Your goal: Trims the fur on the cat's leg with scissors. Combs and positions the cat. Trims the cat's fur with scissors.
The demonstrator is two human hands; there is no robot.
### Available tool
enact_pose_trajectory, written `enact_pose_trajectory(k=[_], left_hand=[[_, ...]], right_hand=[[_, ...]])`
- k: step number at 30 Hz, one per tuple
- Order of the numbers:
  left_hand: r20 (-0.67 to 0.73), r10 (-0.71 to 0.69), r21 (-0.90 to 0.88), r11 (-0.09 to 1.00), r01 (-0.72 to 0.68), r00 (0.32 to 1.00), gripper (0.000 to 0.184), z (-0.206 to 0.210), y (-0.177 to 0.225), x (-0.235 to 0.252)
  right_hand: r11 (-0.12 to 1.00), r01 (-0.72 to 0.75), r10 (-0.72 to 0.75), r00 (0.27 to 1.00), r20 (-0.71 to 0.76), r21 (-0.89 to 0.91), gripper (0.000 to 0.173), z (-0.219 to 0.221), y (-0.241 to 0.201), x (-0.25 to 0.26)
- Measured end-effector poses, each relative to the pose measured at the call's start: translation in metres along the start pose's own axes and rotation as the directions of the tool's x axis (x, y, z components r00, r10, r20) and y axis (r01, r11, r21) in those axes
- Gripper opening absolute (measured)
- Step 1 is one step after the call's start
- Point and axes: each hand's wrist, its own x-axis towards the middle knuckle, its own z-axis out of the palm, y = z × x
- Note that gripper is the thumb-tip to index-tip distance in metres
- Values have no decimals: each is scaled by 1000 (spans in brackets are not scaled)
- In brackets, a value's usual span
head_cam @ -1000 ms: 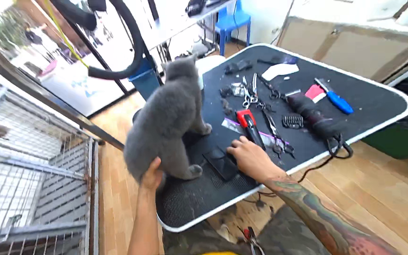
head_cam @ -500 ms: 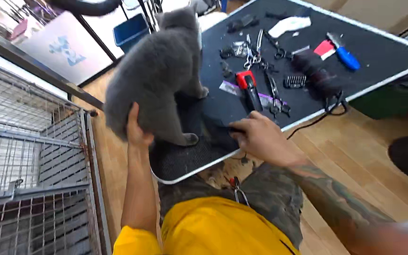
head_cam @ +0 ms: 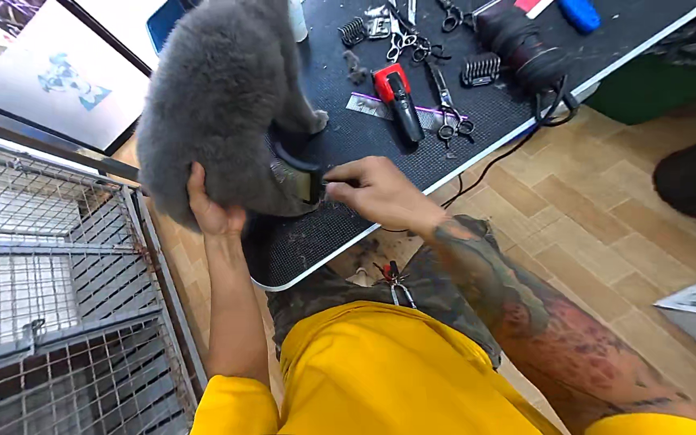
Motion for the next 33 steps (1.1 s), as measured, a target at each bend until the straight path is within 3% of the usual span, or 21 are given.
enact_pose_trajectory(k=[2,4,7,11,13,16,18,20,29,33], left_hand=[[25,-1,-37,999,2,1000,30,-1,-1,1],[27,1,-67,998,1,1000,30,-1,-5,3],[51,-7,-81,997,11,999,32,0,-8,4],[-3,12,-87,996,-12,1000,30,1,-4,4],[-5,3,-75,997,-3,1000,30,-1,-3,3],[29,14,-59,998,-12,999,29,-8,-3,1],[47,13,-64,998,-10,999,30,-11,-3,0],[54,24,-71,997,-20,998,29,-12,-5,1],[23,10,-91,996,-8,1000,31,-11,-4,2],[21,4,-119,993,-1,1000,30,-12,-2,1]], right_hand=[[999,-42,41,990,-134,-4,24,-13,14,-12],[983,-79,32,963,-266,-167,21,-8,30,-9],[936,-41,-68,953,-296,-349,29,20,62,10],[898,42,-203,923,-327,-439,40,36,83,26],[890,53,-260,874,-410,-452,38,12,89,27],[890,-170,-117,811,-573,-423,32,-51,107,39],[864,-336,103,846,-522,-375,37,-82,116,48],[831,-377,201,889,-411,-408,40,-94,122,59],[789,-368,300,930,-213,-492,57,-90,110,89],[788,-434,341,898,-277,-437,45,-77,96,97]])
